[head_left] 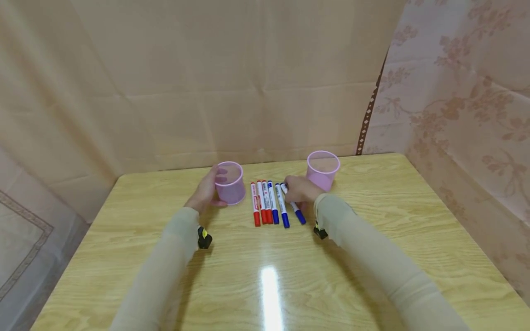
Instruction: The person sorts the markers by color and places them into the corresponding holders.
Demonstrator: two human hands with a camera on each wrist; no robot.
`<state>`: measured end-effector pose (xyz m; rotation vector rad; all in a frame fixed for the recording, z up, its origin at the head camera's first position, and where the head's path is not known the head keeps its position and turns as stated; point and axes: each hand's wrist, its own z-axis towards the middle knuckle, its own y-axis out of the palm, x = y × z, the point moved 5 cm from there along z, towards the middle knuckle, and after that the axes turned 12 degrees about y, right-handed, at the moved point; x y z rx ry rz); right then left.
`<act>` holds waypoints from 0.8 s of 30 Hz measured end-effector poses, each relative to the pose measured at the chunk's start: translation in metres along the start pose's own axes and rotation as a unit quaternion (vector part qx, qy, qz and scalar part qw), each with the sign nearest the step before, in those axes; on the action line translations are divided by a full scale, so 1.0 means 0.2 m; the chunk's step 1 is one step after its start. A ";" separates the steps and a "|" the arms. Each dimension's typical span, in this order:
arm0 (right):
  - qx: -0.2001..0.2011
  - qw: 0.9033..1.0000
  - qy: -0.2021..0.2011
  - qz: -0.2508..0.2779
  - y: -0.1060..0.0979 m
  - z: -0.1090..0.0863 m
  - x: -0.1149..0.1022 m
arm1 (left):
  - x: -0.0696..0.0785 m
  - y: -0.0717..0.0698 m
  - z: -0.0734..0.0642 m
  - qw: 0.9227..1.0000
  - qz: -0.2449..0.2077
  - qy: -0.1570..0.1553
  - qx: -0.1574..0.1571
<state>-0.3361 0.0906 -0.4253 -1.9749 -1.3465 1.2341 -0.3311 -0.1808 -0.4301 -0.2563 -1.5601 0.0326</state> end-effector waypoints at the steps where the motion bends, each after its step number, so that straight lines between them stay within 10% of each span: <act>1: 0.001 1.000 -0.002 0.003 0.00 0.00 0.00 | 0.00 0.00 0.00 1.000 0.000 0.001 0.000; 24: -0.011 1.000 0.008 0.012 0.00 0.00 -0.01 | 0.01 -0.01 0.00 1.000 -0.002 0.001 -0.011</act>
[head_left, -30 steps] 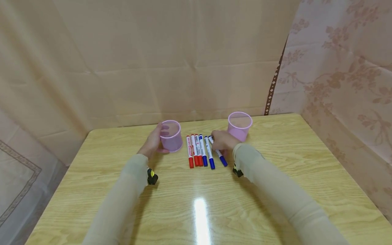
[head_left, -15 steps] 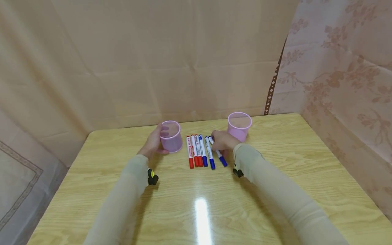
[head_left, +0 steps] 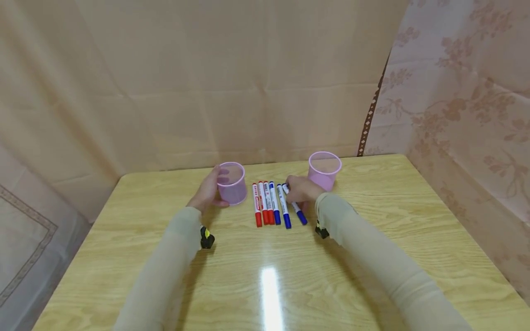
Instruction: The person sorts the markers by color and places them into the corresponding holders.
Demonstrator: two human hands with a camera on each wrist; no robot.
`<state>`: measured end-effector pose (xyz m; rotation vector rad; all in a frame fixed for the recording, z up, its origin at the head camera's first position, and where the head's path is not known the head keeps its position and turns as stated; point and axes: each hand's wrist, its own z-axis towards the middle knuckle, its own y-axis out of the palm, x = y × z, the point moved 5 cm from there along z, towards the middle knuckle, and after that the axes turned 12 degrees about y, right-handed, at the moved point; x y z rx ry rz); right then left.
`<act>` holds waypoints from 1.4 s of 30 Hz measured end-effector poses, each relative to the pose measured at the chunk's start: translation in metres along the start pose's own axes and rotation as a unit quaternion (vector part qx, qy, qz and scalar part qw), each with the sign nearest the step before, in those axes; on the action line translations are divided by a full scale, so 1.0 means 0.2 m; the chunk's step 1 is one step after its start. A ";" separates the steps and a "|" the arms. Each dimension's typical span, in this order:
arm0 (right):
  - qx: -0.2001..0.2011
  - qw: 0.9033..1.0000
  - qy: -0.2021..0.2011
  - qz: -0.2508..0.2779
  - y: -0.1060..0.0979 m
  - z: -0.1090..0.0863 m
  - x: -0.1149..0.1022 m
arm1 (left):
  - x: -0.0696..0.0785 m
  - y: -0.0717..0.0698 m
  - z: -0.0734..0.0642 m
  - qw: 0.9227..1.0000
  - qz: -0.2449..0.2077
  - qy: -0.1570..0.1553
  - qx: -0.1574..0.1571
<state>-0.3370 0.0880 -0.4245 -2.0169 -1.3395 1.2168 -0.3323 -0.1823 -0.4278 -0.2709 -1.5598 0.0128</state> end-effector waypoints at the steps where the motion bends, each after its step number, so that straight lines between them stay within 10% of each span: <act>1: -0.002 1.000 -0.001 0.002 0.00 0.00 0.00 | 0.00 0.00 0.00 1.000 0.001 -0.001 0.001; 42: -0.030 0.999 -0.009 0.038 -0.01 -0.02 0.02 | 0.01 0.00 -0.03 1.000 -0.005 -0.011 0.015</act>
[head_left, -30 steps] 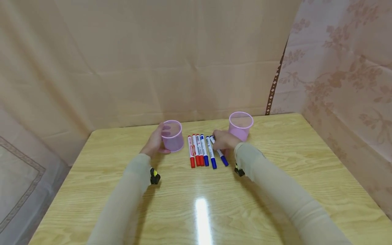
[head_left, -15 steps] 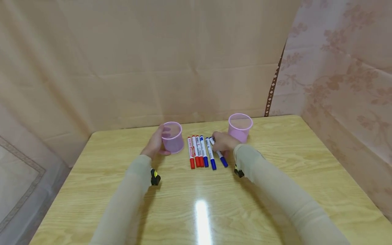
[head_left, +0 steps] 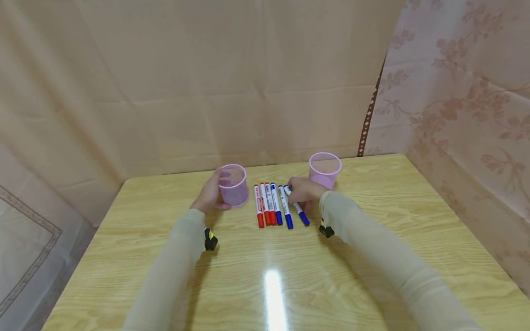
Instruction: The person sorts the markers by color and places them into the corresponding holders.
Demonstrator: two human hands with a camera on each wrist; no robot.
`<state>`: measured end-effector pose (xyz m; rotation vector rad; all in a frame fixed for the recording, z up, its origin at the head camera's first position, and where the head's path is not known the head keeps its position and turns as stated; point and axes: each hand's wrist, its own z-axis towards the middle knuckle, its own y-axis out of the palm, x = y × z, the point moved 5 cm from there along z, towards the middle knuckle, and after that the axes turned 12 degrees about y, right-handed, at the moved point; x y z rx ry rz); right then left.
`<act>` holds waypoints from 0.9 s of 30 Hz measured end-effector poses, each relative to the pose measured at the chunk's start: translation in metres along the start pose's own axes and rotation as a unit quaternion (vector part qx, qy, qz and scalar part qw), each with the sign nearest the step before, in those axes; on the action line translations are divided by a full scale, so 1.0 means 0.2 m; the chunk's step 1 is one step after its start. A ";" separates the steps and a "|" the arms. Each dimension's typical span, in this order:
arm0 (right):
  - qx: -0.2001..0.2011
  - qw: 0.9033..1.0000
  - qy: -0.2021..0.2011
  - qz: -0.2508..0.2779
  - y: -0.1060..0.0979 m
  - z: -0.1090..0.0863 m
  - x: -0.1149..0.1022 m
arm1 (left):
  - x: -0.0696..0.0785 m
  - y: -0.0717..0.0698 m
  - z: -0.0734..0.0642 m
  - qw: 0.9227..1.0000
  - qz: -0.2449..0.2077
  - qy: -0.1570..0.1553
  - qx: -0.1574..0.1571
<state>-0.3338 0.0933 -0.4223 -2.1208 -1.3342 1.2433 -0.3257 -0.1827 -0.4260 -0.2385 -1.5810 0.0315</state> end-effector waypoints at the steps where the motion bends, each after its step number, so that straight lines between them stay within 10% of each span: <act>1: -0.002 1.000 -0.001 -0.003 0.00 0.00 0.00 | 0.00 0.00 0.00 1.000 0.000 0.000 0.002; 27: -0.050 0.996 -0.039 0.062 -0.09 -0.09 -0.34 | -0.01 -0.01 -0.01 1.000 -0.002 -0.008 0.009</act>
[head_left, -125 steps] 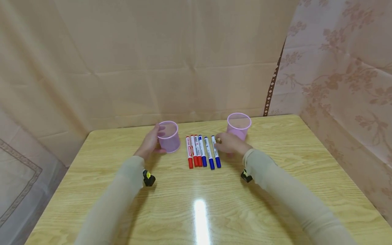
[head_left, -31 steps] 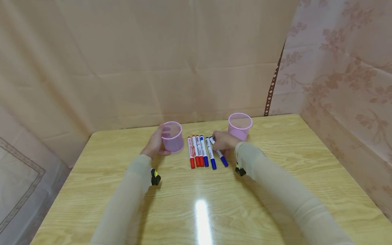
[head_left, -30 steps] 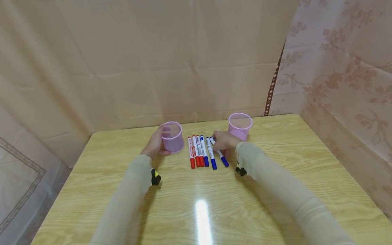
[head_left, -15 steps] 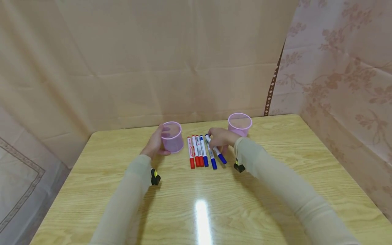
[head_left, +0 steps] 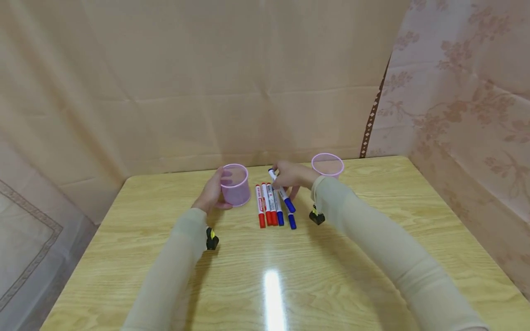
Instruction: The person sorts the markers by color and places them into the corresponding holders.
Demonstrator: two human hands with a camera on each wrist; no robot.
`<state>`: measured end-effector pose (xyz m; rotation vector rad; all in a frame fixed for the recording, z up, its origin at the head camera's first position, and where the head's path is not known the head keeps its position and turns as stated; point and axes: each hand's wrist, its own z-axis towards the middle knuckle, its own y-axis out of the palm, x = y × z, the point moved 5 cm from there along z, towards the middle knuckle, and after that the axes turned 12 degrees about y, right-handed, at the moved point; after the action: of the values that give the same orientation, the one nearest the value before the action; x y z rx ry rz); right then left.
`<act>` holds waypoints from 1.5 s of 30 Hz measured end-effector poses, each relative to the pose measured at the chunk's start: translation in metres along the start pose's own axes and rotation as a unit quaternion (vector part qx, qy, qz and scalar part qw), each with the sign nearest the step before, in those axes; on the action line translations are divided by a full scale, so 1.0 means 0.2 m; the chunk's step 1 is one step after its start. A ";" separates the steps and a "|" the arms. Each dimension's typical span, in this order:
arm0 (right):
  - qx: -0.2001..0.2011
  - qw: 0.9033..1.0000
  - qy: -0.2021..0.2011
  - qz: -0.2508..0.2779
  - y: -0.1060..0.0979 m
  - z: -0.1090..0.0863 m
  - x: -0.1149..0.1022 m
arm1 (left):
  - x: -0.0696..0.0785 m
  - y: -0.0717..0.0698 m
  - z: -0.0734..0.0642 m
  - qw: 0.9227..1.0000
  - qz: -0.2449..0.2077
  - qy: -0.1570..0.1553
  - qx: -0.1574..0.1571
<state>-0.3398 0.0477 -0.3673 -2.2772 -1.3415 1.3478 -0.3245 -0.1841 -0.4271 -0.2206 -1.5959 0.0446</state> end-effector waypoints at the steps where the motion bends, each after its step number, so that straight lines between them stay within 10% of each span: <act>1: 0.001 1.000 -0.006 0.006 0.00 0.00 -0.01 | 0.00 0.00 0.00 1.000 0.000 0.000 0.000; 22: 0.003 0.990 -0.087 0.115 0.01 -0.05 -0.25 | 0.00 0.00 0.02 1.000 0.000 -0.001 0.003; 45: 0.079 0.943 -0.155 0.282 0.05 0.04 -0.41 | -0.02 0.00 0.03 1.000 -0.002 0.002 -0.004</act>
<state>-0.3540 -0.0237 -0.3266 -2.5115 -0.6088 1.9722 -0.3301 -0.1841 -0.4315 -0.2234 -1.5926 0.0344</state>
